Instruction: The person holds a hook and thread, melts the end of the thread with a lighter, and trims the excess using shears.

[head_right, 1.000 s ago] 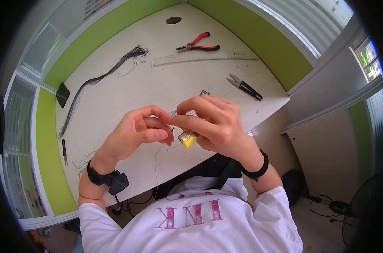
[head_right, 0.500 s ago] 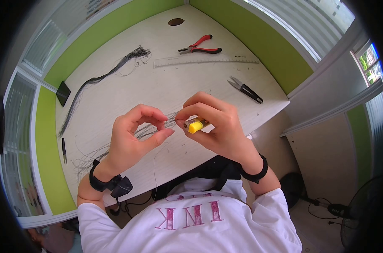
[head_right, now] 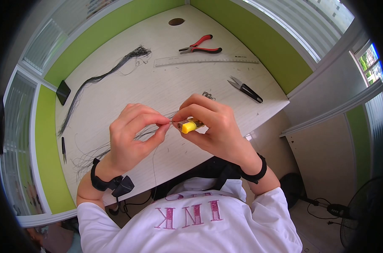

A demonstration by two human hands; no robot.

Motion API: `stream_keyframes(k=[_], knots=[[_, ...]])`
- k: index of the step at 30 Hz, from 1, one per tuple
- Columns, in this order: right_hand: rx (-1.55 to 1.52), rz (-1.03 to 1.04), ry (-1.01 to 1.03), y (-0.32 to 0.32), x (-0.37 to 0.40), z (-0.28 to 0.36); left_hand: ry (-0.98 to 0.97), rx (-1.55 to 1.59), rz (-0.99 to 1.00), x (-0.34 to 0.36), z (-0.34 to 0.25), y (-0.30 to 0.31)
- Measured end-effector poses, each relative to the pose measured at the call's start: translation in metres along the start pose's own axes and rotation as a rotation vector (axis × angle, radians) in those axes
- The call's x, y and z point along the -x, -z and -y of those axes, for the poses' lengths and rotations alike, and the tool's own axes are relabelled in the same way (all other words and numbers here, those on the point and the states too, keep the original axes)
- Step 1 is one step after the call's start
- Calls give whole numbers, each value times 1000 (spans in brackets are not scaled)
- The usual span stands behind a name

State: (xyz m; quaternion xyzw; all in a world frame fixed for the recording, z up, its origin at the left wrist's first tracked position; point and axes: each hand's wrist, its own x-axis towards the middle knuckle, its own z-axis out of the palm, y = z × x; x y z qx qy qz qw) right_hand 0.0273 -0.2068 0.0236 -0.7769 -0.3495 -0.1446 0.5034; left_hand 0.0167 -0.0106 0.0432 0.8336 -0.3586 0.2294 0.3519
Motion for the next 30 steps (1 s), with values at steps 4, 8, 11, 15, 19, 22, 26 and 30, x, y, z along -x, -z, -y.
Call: stream_keyframes(k=[4, 8, 11, 15, 19, 22, 26, 30], knots=[[54, 8, 10, 0, 2, -2, 80, 75, 60, 0, -1, 1], [35, 0, 20, 1, 3, -3, 331, 358, 129, -1, -4, 2], [14, 4, 14, 1, 3, -3, 424, 465, 174, -2, -4, 4], [-38, 8, -3, 1, 3, -2, 508, 554, 259, 0, 0, 5], [-23, 16, 4, 2, 4, -3, 639, 696, 300, 1, 5, 2], [-20, 24, -22, 3, 4, -3, 665, 731, 333, 0, 7, 2], [-101, -22, -112, 5, 5, -6, 726, 791, 320, -1, 7, 4], [-198, -111, -374, 6, 7, -12, 841, 904, 540, -1, 12, 6]])
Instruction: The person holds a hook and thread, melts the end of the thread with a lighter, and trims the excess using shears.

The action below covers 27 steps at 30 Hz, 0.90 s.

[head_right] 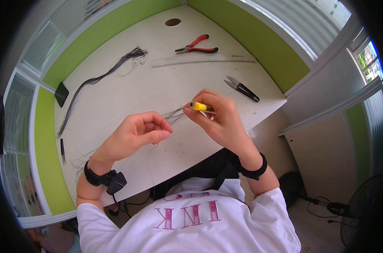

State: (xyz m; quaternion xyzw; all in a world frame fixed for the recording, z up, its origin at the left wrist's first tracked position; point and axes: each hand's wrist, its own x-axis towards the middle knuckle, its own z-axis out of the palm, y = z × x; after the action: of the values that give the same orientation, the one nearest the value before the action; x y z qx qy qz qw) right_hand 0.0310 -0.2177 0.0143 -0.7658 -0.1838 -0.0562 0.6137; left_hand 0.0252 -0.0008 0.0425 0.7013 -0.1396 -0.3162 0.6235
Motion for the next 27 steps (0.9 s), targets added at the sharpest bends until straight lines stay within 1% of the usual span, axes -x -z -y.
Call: stream_keyframes(k=[1, 3, 4, 5, 6, 7, 8, 9, 10, 11, 12, 13, 15, 16, 18, 21, 24, 27], knots=[[4, -4, 1, 4, -1, -4, -3, -1, 4, 1, -1, 3], [149, -4, -159, 16, -4, -15, 70, 73, 48, 7, -2, 12], [123, -42, -166, 19, -5, -23, 70, 77, 46, 15, 0, 20], [122, -35, -167, 24, -7, -28, 112, 73, 20, 26, 2, 31], [175, -42, -188, 29, -9, -33, 155, 65, -8, 39, 4, 42], [225, -53, -211, 31, -11, -36, 225, 62, -92, 53, 3, 52], [261, -52, -192, 32, -12, -38, 297, 57, -174, 69, 3, 62], [251, -56, -194, 31, -14, -37, 296, 77, -251, 86, 9, 74], [314, -18, -197, 31, -15, -35, 295, 97, -327, 103, 17, 85], [378, 21, -201, 31, -17, -35, 324, 31, -419, 118, 25, 93], [372, 17, -205, 30, -18, -36, 352, -35, -511, 132, 32, 98], [408, 4, -195, 30, -20, -38, 355, -39, -509, 144, 38, 102], [446, -3, -185, 30, -25, -41, 381, -76, -624, 164, 49, 108], [461, -14, -189, 32, -27, -45, 382, -71, -629, 171, 53, 111], [477, -19, -189, 33, -29, -47, 399, -53, -716, 181, 61, 116], [544, -6, -168, 34, -32, -44, 425, -33, -763, 191, 67, 123], [504, -1, -180, 35, -32, -46, 469, -117, -775, 198, 71, 126], [489, 2, -153, 35, -33, -51, 472, -108, -797, 201, 70, 124]])
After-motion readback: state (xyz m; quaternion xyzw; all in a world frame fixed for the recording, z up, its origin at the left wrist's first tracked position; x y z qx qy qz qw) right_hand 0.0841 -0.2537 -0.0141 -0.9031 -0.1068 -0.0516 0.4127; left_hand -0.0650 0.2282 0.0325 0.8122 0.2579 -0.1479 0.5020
